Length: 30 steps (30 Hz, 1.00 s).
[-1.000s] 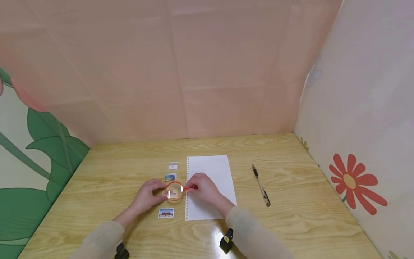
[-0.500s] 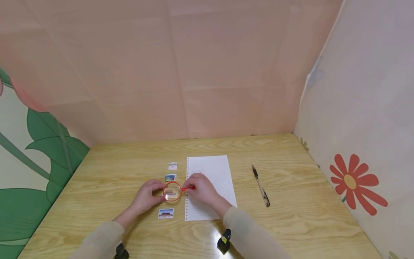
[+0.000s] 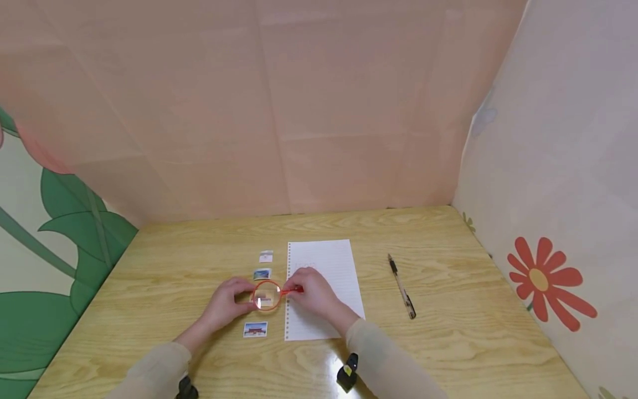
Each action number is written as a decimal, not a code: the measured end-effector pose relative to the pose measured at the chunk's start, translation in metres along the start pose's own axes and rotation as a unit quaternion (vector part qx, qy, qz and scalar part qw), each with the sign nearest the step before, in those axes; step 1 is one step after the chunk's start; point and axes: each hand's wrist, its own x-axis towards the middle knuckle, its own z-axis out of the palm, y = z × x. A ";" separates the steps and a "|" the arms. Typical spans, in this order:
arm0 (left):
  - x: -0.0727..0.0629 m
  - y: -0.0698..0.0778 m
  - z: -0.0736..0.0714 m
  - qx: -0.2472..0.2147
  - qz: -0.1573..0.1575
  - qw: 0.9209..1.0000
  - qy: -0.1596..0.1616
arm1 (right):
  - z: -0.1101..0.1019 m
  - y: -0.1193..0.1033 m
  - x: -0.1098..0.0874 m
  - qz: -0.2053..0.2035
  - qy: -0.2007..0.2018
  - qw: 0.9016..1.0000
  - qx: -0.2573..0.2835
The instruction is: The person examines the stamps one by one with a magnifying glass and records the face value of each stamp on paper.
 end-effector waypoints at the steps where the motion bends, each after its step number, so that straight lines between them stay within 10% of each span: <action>1: 0.000 0.000 0.000 -0.001 0.000 1.000 0.000 | -0.002 0.001 -0.002 -0.001 0.003 1.000 0.001; 13: -0.001 0.002 0.000 0.003 -0.022 1.000 -0.010 | -0.064 0.055 -0.056 0.021 0.078 0.997 -0.001; 30: -0.001 -0.001 -0.001 0.009 -0.036 0.999 -0.017 | -0.178 0.118 -0.146 0.211 0.143 0.964 -0.074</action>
